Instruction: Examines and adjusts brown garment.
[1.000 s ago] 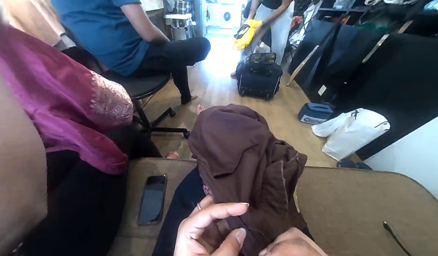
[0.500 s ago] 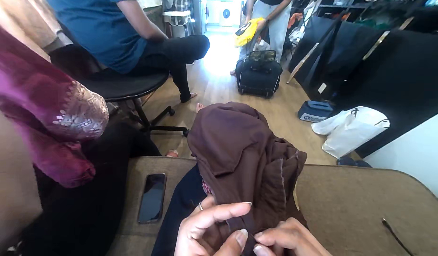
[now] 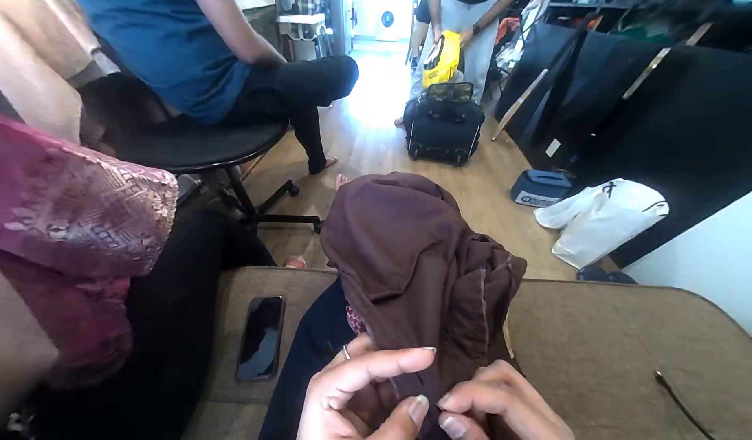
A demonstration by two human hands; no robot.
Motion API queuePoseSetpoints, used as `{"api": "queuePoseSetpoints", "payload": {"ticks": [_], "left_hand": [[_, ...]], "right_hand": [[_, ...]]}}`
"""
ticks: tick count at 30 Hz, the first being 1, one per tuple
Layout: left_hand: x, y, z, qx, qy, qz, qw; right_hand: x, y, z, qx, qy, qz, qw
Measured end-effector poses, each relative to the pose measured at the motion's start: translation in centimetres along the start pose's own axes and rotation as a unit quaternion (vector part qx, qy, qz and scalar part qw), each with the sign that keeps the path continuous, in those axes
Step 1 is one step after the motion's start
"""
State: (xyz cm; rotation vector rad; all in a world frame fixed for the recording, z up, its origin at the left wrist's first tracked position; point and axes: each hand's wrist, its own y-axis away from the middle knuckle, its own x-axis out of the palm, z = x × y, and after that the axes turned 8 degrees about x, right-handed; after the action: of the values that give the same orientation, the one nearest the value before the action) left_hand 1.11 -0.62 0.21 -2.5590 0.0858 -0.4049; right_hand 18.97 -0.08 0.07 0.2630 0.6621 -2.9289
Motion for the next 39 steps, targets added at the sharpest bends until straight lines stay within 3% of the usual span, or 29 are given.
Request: {"api": "queuePoseSetpoints", "payload": {"ticks": [9, 27, 39], "left_hand": [[-0.3, -0.1, 0.1, -0.011, 0.017, 0.046, 0.999], [1.2, 0.6, 1.1, 0.004, 0.055, -0.062, 0.997], [0.1, 0.2, 0.7, 0.068, -0.045, 0.006, 0.997]], "right_hand": [[-0.3, -0.2, -0.2, 0.029, -0.035, 0.016, 0.999], [1.4, 0.1, -0.2, 0.105, -0.157, 0.043, 0.981], [1.2, 0.0, -0.7, 0.067, -0.115, 0.029, 0.991]]}}
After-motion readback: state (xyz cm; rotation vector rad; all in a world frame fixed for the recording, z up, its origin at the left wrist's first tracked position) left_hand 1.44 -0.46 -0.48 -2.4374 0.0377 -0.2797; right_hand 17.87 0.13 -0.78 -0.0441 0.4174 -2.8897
